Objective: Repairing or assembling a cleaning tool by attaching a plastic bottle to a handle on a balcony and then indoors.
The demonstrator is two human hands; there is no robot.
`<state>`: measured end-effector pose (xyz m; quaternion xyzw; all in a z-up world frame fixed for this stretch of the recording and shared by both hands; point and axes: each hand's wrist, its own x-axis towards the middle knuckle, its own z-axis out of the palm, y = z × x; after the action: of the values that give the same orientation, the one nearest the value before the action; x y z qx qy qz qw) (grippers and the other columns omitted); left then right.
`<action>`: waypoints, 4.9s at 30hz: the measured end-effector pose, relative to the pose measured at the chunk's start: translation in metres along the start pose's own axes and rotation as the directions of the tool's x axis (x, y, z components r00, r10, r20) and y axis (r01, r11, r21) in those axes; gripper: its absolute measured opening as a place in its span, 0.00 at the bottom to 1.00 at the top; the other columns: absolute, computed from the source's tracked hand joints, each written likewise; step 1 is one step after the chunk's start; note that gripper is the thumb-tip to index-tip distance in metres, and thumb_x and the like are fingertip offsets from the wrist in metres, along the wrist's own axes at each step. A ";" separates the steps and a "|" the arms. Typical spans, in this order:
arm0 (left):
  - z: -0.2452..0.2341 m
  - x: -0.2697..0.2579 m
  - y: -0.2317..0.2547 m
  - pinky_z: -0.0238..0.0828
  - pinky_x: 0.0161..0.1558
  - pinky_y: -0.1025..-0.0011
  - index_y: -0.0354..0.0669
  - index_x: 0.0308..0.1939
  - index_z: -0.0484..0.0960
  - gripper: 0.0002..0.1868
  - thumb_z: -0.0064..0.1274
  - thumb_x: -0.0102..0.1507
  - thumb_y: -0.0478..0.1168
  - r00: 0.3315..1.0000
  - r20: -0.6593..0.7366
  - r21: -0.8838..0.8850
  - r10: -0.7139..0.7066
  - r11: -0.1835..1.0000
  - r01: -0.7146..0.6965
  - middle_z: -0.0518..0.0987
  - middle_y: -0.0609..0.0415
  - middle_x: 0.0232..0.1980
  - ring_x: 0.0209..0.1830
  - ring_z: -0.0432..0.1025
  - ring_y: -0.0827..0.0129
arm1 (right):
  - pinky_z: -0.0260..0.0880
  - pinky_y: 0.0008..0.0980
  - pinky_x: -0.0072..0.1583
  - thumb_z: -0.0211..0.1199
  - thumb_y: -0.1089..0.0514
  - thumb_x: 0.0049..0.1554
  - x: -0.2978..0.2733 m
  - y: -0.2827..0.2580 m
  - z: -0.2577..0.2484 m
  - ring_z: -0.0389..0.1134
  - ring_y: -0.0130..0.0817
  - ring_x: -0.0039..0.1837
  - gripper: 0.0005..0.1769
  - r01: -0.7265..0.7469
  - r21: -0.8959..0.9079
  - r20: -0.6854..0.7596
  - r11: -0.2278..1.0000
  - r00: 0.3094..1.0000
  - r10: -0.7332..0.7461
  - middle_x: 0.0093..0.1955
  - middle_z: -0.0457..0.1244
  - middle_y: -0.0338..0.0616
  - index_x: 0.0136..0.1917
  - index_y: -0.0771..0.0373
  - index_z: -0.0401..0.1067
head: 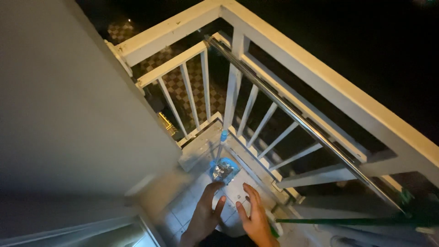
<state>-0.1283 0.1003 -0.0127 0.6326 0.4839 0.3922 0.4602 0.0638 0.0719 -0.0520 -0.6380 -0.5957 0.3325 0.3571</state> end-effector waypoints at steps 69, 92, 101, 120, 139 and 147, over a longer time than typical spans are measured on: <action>0.004 0.235 -0.205 0.70 0.60 0.64 0.37 0.70 0.66 0.28 0.45 0.71 0.50 0.945 0.326 -0.310 0.036 0.948 0.071 0.74 0.40 0.62 0.57 0.74 0.54 | 0.71 0.43 0.53 0.57 0.61 0.60 0.256 0.048 0.096 0.70 0.49 0.51 0.12 -0.139 0.130 0.057 0.982 0.990 0.132 0.49 0.67 0.56 0.58 0.62 0.64; 0.015 0.227 -0.283 0.68 0.62 0.59 0.42 0.65 0.69 0.28 0.56 0.61 0.30 0.748 0.657 0.060 0.091 0.983 -0.173 0.73 0.41 0.64 0.65 0.70 0.48 | 0.67 0.48 0.59 0.58 0.66 0.59 0.165 -0.082 0.072 0.67 0.59 0.63 0.15 -0.269 0.025 -0.148 0.963 0.952 0.269 0.59 0.66 0.59 0.60 0.61 0.64; 0.018 0.201 -0.241 0.66 0.63 0.57 0.45 0.68 0.69 0.26 0.53 0.65 0.33 0.635 0.735 -0.039 0.237 0.950 -0.310 0.75 0.39 0.61 0.63 0.70 0.46 | 0.64 0.49 0.61 0.62 0.61 0.59 0.120 -0.093 0.062 0.65 0.57 0.63 0.14 -0.270 -0.022 -0.179 0.963 0.948 0.262 0.58 0.66 0.57 0.58 0.62 0.64; 0.076 0.104 -0.235 0.70 0.51 0.55 0.39 0.55 0.75 0.13 0.46 0.67 0.38 0.353 0.801 -0.276 0.483 0.822 -0.498 0.79 0.40 0.50 0.51 0.73 0.45 | 0.68 0.37 0.62 0.63 0.62 0.59 -0.022 -0.115 0.021 0.68 0.44 0.61 0.12 -0.255 0.351 -0.336 0.901 0.864 0.376 0.57 0.66 0.46 0.56 0.60 0.67; 0.120 0.006 -0.095 0.73 0.50 0.57 0.40 0.50 0.78 0.10 0.49 0.66 0.37 0.055 0.932 -0.335 0.358 0.910 -0.244 0.82 0.43 0.47 0.49 0.77 0.48 | 0.66 0.39 0.62 0.61 0.58 0.60 -0.148 -0.116 -0.012 0.67 0.45 0.61 0.11 -0.303 0.056 -0.532 0.951 0.797 0.285 0.54 0.64 0.47 0.56 0.59 0.68; 0.174 -0.021 -0.139 0.72 0.50 0.54 0.42 0.58 0.76 0.16 0.52 0.66 0.38 -0.003 0.797 -0.546 0.605 0.718 -0.431 0.79 0.40 0.50 0.51 0.75 0.43 | 0.67 0.39 0.60 0.63 0.53 0.57 -0.169 -0.139 -0.027 0.67 0.41 0.59 0.16 -0.552 0.302 -0.591 0.778 0.532 0.607 0.54 0.65 0.43 0.59 0.54 0.69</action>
<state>-0.0038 0.0600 -0.1939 0.8268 -0.1996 0.0974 0.5169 0.0025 -0.0931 0.0803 -0.8584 -0.1706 0.2071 0.4372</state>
